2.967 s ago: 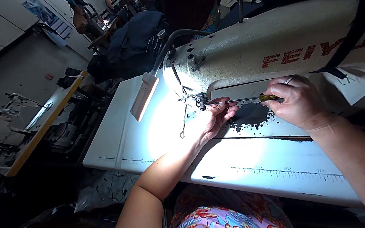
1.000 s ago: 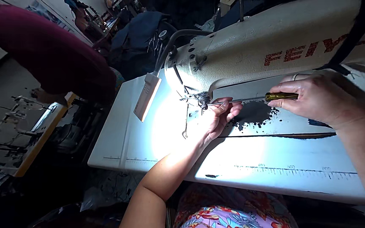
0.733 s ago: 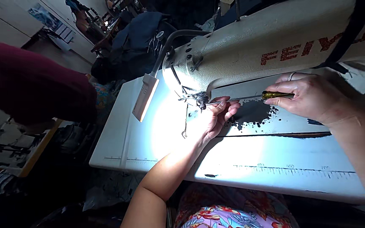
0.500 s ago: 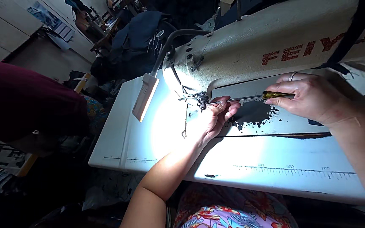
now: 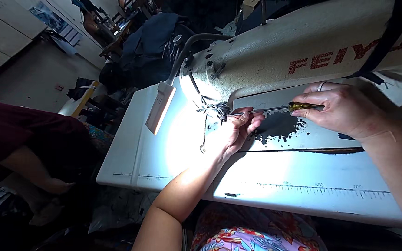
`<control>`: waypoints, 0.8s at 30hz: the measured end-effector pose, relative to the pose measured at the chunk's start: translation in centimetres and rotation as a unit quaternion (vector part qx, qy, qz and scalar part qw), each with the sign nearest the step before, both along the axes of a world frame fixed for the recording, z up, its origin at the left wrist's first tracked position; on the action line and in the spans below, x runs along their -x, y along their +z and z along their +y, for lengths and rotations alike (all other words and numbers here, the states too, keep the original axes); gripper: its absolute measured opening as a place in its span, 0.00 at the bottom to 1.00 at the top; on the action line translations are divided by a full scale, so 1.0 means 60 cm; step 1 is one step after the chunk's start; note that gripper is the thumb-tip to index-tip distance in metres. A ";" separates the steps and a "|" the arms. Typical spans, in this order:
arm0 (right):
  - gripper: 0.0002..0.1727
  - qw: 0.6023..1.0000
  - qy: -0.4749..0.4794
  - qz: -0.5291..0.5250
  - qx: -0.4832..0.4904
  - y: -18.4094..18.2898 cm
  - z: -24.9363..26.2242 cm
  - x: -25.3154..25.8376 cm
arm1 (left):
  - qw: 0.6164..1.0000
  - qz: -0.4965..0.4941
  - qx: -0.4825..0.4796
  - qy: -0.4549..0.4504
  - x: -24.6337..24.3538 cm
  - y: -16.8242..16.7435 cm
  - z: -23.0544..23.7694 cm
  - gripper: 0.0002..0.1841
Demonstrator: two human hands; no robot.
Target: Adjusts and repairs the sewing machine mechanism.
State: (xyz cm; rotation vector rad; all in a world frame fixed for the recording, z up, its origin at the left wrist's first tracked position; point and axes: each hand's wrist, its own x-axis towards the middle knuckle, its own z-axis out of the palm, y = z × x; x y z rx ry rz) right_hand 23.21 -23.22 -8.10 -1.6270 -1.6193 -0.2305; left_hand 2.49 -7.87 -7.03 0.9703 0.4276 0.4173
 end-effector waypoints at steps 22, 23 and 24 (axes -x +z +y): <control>0.18 1.000 -0.023 0.017 0.001 0.006 0.018 -0.003 | 0.998 -0.036 -0.003 0.056 -0.015 -0.003 -0.019 0.14; 0.18 0.999 -0.025 0.029 0.007 0.009 0.019 -0.003 | 0.998 -0.034 -0.012 0.053 -0.013 -0.001 -0.021 0.14; 0.18 0.999 -0.025 0.039 0.012 0.013 0.019 -0.001 | 0.998 -0.032 -0.019 0.052 -0.011 0.000 -0.023 0.14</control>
